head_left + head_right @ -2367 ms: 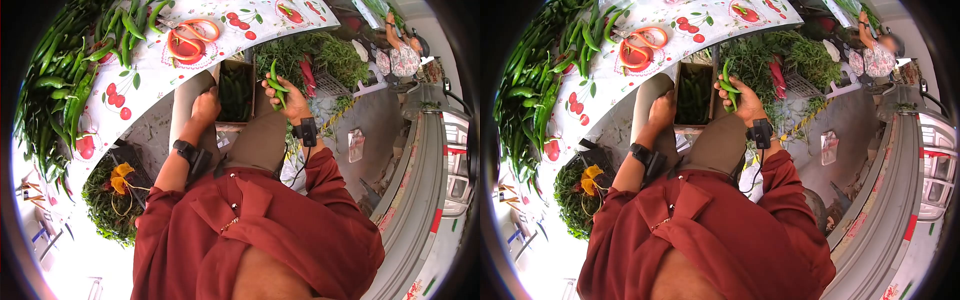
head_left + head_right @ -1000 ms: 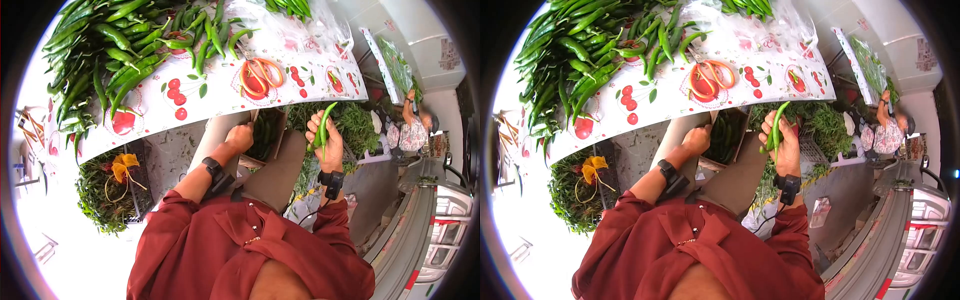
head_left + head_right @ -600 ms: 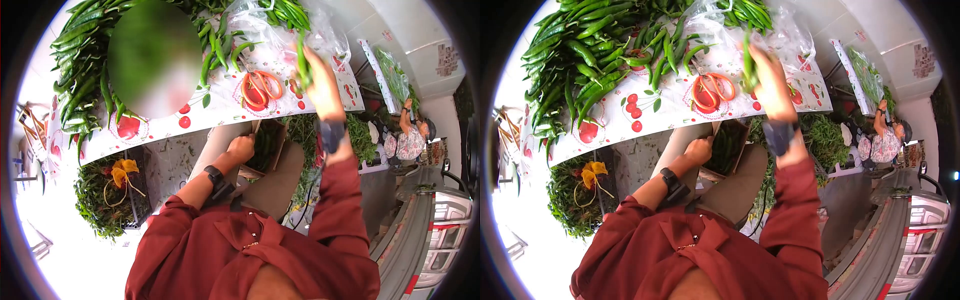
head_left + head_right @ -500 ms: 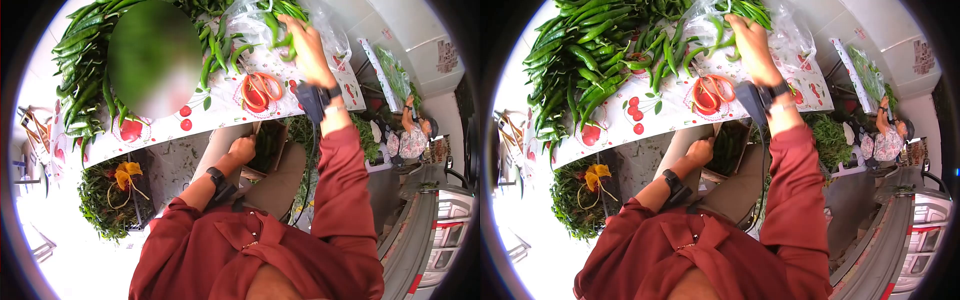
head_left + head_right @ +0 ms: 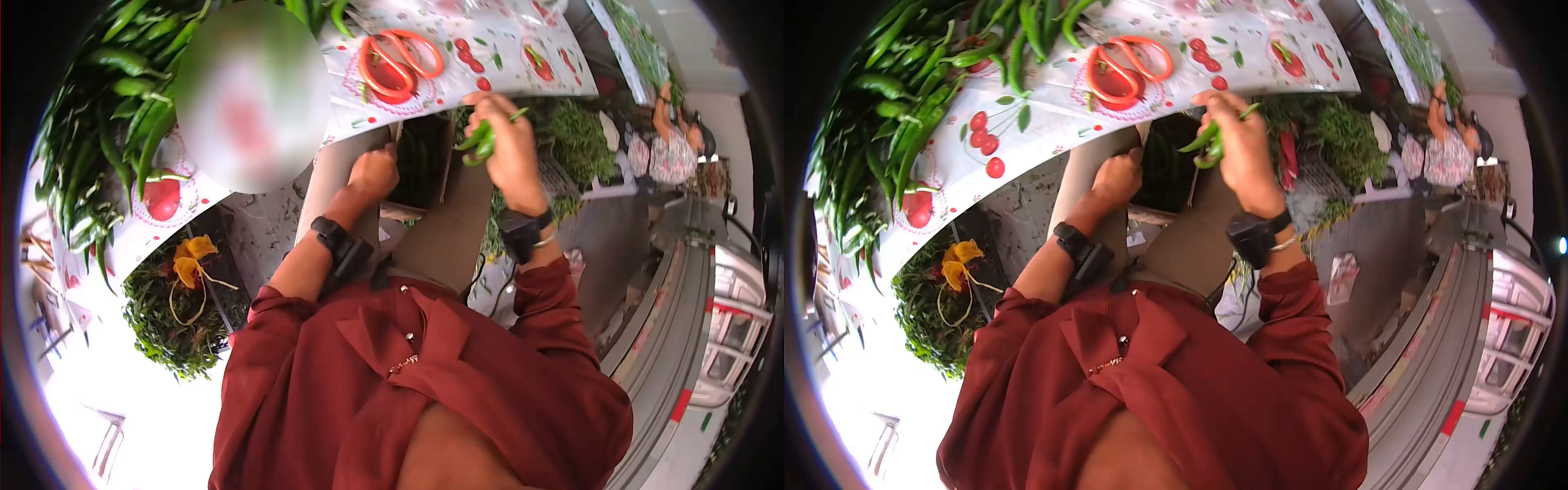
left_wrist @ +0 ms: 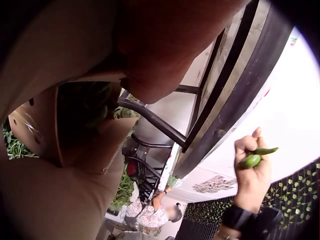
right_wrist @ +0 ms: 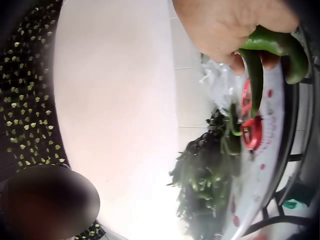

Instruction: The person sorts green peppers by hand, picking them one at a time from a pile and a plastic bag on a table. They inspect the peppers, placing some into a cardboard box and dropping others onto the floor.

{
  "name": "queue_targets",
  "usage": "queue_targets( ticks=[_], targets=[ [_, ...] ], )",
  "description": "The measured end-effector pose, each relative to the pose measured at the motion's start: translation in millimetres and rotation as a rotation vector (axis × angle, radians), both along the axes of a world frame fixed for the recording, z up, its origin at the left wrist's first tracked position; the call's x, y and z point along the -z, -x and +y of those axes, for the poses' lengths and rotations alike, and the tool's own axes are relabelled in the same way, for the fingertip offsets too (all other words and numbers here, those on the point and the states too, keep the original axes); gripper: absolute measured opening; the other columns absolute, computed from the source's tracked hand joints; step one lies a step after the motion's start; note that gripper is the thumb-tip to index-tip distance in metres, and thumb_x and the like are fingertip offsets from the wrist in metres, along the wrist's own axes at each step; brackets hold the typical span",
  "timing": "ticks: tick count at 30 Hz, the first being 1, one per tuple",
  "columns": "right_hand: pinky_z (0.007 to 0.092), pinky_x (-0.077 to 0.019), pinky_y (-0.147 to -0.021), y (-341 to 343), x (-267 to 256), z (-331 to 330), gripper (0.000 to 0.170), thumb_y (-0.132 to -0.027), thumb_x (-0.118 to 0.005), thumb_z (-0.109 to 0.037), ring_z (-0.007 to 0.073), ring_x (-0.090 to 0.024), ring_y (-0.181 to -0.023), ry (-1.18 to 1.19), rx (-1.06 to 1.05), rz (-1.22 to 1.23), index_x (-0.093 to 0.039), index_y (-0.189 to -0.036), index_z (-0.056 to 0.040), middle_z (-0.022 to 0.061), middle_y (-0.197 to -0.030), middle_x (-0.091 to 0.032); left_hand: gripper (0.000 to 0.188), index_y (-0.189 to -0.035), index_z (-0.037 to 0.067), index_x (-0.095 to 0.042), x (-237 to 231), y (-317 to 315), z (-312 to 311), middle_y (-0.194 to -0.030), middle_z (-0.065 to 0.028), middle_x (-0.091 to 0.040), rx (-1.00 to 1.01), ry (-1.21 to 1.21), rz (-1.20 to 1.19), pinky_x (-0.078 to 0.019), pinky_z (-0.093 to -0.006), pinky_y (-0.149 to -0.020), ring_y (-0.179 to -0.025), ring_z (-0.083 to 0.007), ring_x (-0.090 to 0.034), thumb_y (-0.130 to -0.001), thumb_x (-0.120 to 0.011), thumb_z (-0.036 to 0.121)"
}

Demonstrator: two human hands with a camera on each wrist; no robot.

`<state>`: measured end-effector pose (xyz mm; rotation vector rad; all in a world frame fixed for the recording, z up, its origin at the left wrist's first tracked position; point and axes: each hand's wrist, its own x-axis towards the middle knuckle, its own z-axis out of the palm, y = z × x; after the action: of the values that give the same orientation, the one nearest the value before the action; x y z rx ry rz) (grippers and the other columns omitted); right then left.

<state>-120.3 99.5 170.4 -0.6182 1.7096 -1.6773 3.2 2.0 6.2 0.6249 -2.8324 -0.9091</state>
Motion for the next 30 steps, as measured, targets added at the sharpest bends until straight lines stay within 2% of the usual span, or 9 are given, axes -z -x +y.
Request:
queue_targets(
  ticks=[2,5,7,9,11,14,15,21,30],
  targets=[
    [0.0242,-0.0431,-0.065,-10.6,33.7,12.0,0.021,-0.082,-0.054,-0.017,0.0116,-0.05,-0.075,-0.027,-0.062,0.133,-0.057,-0.096,-0.0015,0.0034,-0.08,-0.054,0.019,-0.089,-0.002,-0.048,8.7,5.0,2.3,-0.069,-0.0203,-0.06,0.026,0.022,0.011,-0.0498,-0.0408,-0.058,-0.063,-0.0328,-0.061,-0.073,-0.043,0.006],
    [0.0331,-0.0407,-0.083,-8.3,70.8,32.1,0.041,-0.074,-0.064,-0.02,0.0273,-0.048,-0.098,-0.275,-0.084,0.829,-0.051,-0.107,0.0,0.016,-0.105,-0.049,0.017,-0.09,-0.001,-0.047,1.4,3.9,4.1,-0.071,-0.0224,-0.059,0.017,-0.052,0.036,-0.0487,-0.0439,-0.061,-0.066,-0.0367,-0.059,-0.075,-0.042,0.007],
    [0.036,-0.0398,-0.084,1.6,91.9,47.5,0.046,-0.072,-0.064,-0.023,0.0329,-0.049,-0.097,-0.482,0.024,0.952,-0.049,-0.109,0.0,0.0194,-0.103,-0.05,0.018,-0.092,0.001,-0.046,3.3,4.5,5.4,-0.071,-0.0236,-0.058,-0.007,-0.058,0.0,-0.0473,-0.0466,-0.063,-0.067,-0.039,-0.058,-0.075,-0.044,0.007],
    [0.0367,-0.0412,-0.082,14.3,102.3,56.1,0.046,-0.072,-0.063,-0.024,0.0338,-0.05,-0.095,-0.634,0.091,0.972,-0.049,-0.11,0.0,0.0203,-0.101,-0.052,0.018,-0.093,0.002,-0.046,-2.1,3.3,5.6,-0.071,-0.0241,-0.058,0.021,-0.045,-0.008,-0.0468,-0.0473,-0.064,-0.069,-0.0395,-0.058,-0.076,-0.044,0.007],
    [0.0397,-0.0447,-0.072,25.7,112.2,61.0,0.049,-0.07,-0.061,-0.035,0.034,-0.056,-0.084,-0.965,-0.081,0.897,-0.052,-0.103,0.0003,0.0188,-0.091,-0.058,0.018,-0.093,0.002,-0.046,1.2,3.7,5.9,-0.072,-0.0243,-0.058,-0.025,-0.034,0.026,-0.0459,-0.0478,-0.064,-0.07,-0.04,-0.057,-0.077,-0.044,0.009],
    [0.0403,-0.0448,-0.071,27.9,127.1,59.3,0.044,-0.069,-0.061,-0.035,0.0354,-0.057,-0.08,-0.954,-0.141,0.736,-0.056,-0.095,0.0003,0.02,-0.083,-0.059,0.02,-0.095,0.002,-0.046,1.9,4.5,5.0,-0.073,-0.0238,-0.058,-0.021,-0.051,0.021,-0.045,-0.0481,-0.065,-0.071,-0.04,-0.057,-0.077,-0.045,0.011],
    [0.0404,-0.0465,-0.069,26.9,131.4,53.1,0.034,-0.066,-0.063,-0.032,0.0334,-0.059,-0.076,-0.905,-0.125,0.742,-0.062,-0.075,0.001,0.0189,-0.078,-0.061,0.02,-0.095,0.002,-0.046,-0.4,4.5,4.4,-0.073,-0.0238,-0.058,-0.026,-0.037,0.012,-0.045,-0.0481,-0.065,-0.071,-0.04,-0.057,-0.077,-0.045,0.011],
    [0.0402,-0.0464,-0.069,17.1,147.8,30.9,0.025,-0.069,-0.058,-0.023,0.035,-0.058,-0.076,-0.991,-0.316,0.757,-0.062,-0.073,0.0015,0.0212,-0.08,-0.06,0.024,-0.099,0.002,-0.047,-4.4,1.9,6.1,-0.076,-0.0243,-0.058,-0.039,-0.002,-0.013,-0.0439,-0.0489,-0.067,-0.073,-0.0401,-0.056,-0.077,-0.046,0.012],
    [0.0428,-0.0467,-0.063,32.1,170.6,45.2,0.016,-0.067,-0.054,-0.012,0.0367,-0.058,-0.068,-0.825,-0.116,0.89,-0.06,-0.068,0.0031,0.0205,-0.071,-0.059,0.025,-0.095,0.0,-0.052,-13.9,3.0,6.0,-0.082,-0.0265,-0.056,-0.104,-0.093,-0.048,-0.0408,-0.0484,-0.071,-0.081,-0.0432,-0.052,-0.074,-0.045,0.01]
  ],
)
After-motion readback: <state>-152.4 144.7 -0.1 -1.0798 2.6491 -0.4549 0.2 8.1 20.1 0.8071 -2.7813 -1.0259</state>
